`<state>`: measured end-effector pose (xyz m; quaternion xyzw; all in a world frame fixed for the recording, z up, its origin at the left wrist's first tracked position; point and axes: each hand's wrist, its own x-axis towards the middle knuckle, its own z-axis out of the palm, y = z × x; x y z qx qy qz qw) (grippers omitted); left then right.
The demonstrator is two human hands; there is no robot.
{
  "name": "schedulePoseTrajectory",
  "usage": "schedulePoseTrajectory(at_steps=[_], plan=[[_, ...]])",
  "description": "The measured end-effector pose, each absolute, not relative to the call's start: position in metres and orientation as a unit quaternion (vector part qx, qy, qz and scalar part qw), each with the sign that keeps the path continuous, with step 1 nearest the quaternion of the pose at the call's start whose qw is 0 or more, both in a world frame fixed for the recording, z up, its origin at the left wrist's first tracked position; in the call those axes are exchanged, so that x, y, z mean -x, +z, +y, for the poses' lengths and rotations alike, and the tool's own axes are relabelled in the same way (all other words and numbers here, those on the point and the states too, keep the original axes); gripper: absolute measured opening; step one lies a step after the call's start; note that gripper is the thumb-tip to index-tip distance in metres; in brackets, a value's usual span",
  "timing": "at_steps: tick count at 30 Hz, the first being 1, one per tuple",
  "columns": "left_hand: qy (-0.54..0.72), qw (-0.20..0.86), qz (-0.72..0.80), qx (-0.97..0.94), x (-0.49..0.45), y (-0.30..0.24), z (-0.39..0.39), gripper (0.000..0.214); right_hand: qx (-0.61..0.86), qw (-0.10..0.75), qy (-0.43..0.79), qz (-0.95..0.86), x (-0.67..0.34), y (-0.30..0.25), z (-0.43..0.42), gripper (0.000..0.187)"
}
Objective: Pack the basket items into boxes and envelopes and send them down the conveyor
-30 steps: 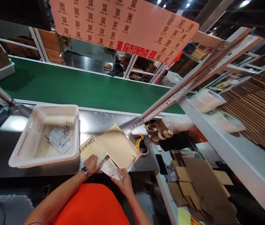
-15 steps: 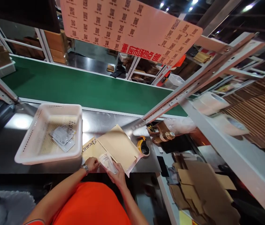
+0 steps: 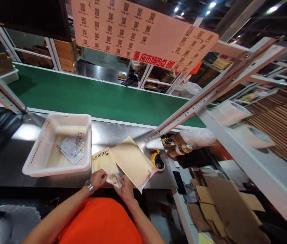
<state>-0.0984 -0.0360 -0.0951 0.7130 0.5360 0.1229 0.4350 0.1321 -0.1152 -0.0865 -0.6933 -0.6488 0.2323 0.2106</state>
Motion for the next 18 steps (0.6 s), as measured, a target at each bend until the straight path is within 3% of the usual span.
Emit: schedulePoseTrajectory(at_steps=[4,10,14,18], plan=[[0.081,0.378,0.494,-0.779,0.096,-0.079,-0.045,0.031,0.728,0.191,0.234,-0.615,-0.120,-0.084,-0.108,0.049],[0.042,0.347,0.414,-0.841,0.079,-0.067,-0.045,0.029,0.766,0.156,0.214,-0.585,-0.094,-0.076,-0.103,0.123],[0.100,0.345,0.411,-0.838,0.079,-0.058,-0.049,0.026,0.786,0.154,0.223,-0.556,-0.093,-0.059,-0.093,0.125],[0.257,0.383,0.614,-0.640,0.082,-0.047,-0.048,0.065,0.798,0.185,0.212,-0.533,-0.097,-0.044,-0.086,0.127]])
